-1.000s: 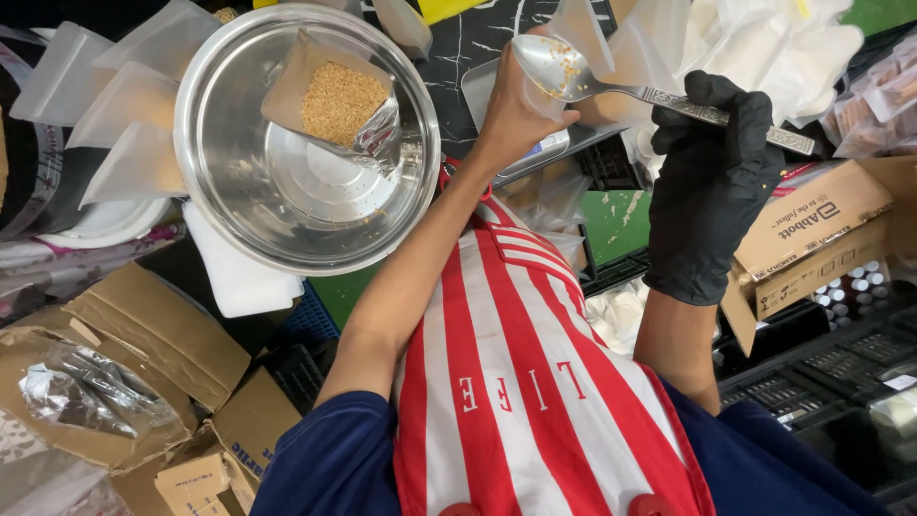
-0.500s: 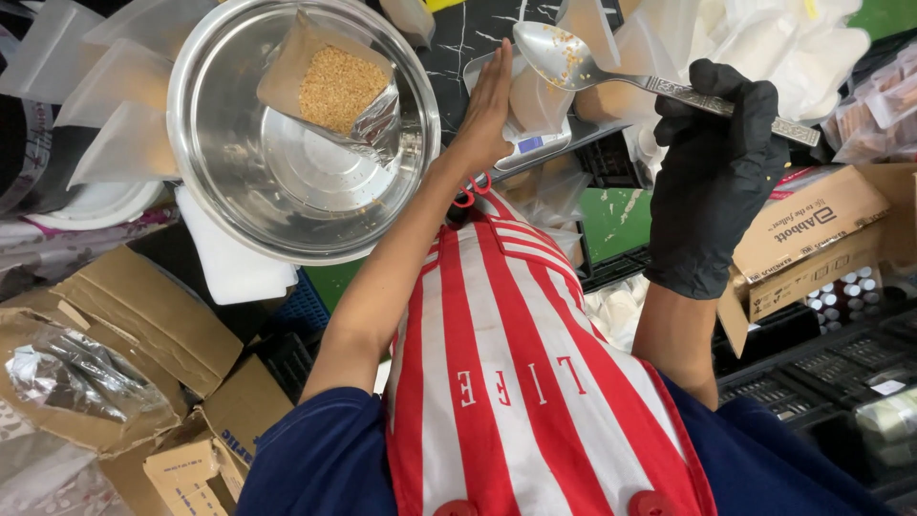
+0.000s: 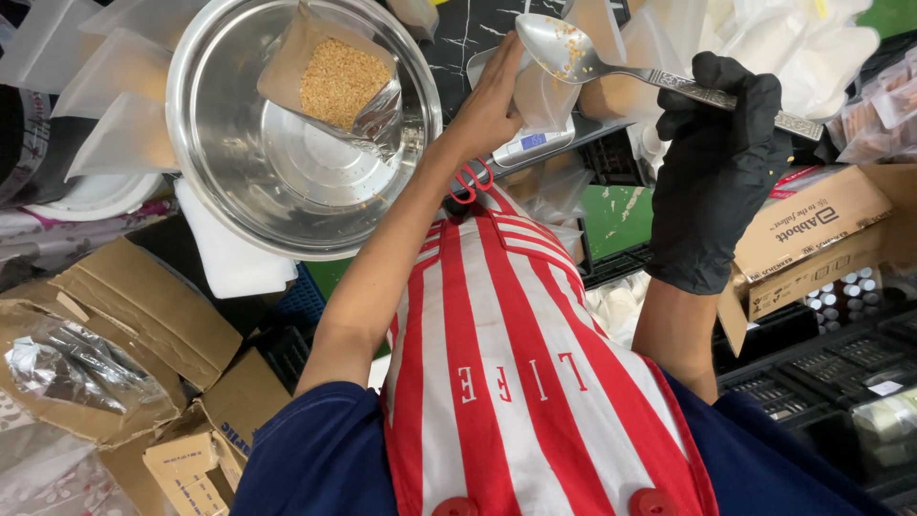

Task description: Manually scooping minced garlic from a large metal bowl into small plastic bags, occasionally checking the weight on a digital scale.

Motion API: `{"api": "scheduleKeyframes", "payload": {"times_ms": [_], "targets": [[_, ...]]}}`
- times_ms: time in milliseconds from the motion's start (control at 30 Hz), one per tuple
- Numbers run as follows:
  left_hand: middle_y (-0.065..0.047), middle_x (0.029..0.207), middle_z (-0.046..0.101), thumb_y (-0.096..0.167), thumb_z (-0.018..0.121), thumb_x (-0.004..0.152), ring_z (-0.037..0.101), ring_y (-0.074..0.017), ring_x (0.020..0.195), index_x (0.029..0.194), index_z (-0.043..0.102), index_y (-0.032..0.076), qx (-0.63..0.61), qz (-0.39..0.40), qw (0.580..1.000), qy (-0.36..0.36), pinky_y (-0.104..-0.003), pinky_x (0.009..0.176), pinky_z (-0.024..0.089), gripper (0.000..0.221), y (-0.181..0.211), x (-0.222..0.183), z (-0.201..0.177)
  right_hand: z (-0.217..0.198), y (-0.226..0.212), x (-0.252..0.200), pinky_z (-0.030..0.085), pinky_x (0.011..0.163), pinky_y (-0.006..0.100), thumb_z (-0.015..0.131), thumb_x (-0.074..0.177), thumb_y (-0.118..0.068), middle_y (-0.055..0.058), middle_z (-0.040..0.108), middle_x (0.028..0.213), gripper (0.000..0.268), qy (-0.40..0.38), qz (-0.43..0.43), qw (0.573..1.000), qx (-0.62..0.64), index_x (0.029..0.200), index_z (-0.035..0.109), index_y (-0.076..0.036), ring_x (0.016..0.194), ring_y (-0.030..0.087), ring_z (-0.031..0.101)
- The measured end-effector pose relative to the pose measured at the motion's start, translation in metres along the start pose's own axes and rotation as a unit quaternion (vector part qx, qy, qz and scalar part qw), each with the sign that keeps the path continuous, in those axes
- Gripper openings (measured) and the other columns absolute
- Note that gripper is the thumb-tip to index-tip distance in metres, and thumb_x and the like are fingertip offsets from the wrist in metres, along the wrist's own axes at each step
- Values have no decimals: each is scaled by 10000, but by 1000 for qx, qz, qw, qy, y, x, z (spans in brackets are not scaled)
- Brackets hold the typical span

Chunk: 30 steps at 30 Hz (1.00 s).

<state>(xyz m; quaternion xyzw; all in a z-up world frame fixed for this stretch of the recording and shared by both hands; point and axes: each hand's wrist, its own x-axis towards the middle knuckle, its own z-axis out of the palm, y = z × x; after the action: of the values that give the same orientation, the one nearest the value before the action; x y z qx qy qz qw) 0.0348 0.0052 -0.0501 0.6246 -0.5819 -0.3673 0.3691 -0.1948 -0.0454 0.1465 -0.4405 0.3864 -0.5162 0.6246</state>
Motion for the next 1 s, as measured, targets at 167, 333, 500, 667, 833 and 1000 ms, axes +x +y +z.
{"api": "scheduleKeyframes", "payload": {"times_ms": [167,333,500,667,833,1000], "targets": [[-180,1793,15,-160,464,905,27,-343,1687,1697,24,105,-27,1,1000,-7,-456,1390,139,944,26,0,-12,8,-6,-2,529,721,348,613,1014,-424,137,773,1136,386,0,-20,1000,-24,1079,748,-68,803,254,681],[-170,1798,22,-182,485,907,8,-306,1687,1703,30,124,-26,2,1000,-10,-445,1392,100,967,11,1,-8,8,-6,-1,520,735,331,579,1031,-460,94,762,1187,436,-20,-36,998,-39,1123,738,-64,891,235,704],[-187,1791,-29,-106,632,922,17,-342,1686,1692,-43,99,2,6,999,-32,-466,1387,164,1045,8,3,-5,21,-10,-5,518,728,316,603,998,-442,117,786,1105,393,14,-16,999,-49,1046,749,-79,823,230,715],[-216,1787,-14,-56,643,906,16,-378,1681,1687,-36,99,3,28,999,-37,-483,1384,177,1047,11,7,-8,24,-6,-5,511,728,325,629,999,-441,88,780,1137,378,4,-6,1000,-28,1064,755,-91,816,230,686],[-210,1787,-40,-71,628,897,10,-370,1682,1686,-60,90,14,20,999,-49,-456,1387,166,1060,9,9,-6,28,-8,-8,500,728,320,599,1020,-430,94,778,1109,383,-1,-21,999,-45,1071,750,-81,857,228,702],[-241,1764,20,51,852,784,106,-429,1663,1658,-41,50,29,78,995,-55,-464,1331,317,1250,8,15,-2,23,-2,-6,499,702,325,595,1047,-385,107,772,1148,332,-13,-27,999,-27,1070,742,-88,877,255,707]]}}
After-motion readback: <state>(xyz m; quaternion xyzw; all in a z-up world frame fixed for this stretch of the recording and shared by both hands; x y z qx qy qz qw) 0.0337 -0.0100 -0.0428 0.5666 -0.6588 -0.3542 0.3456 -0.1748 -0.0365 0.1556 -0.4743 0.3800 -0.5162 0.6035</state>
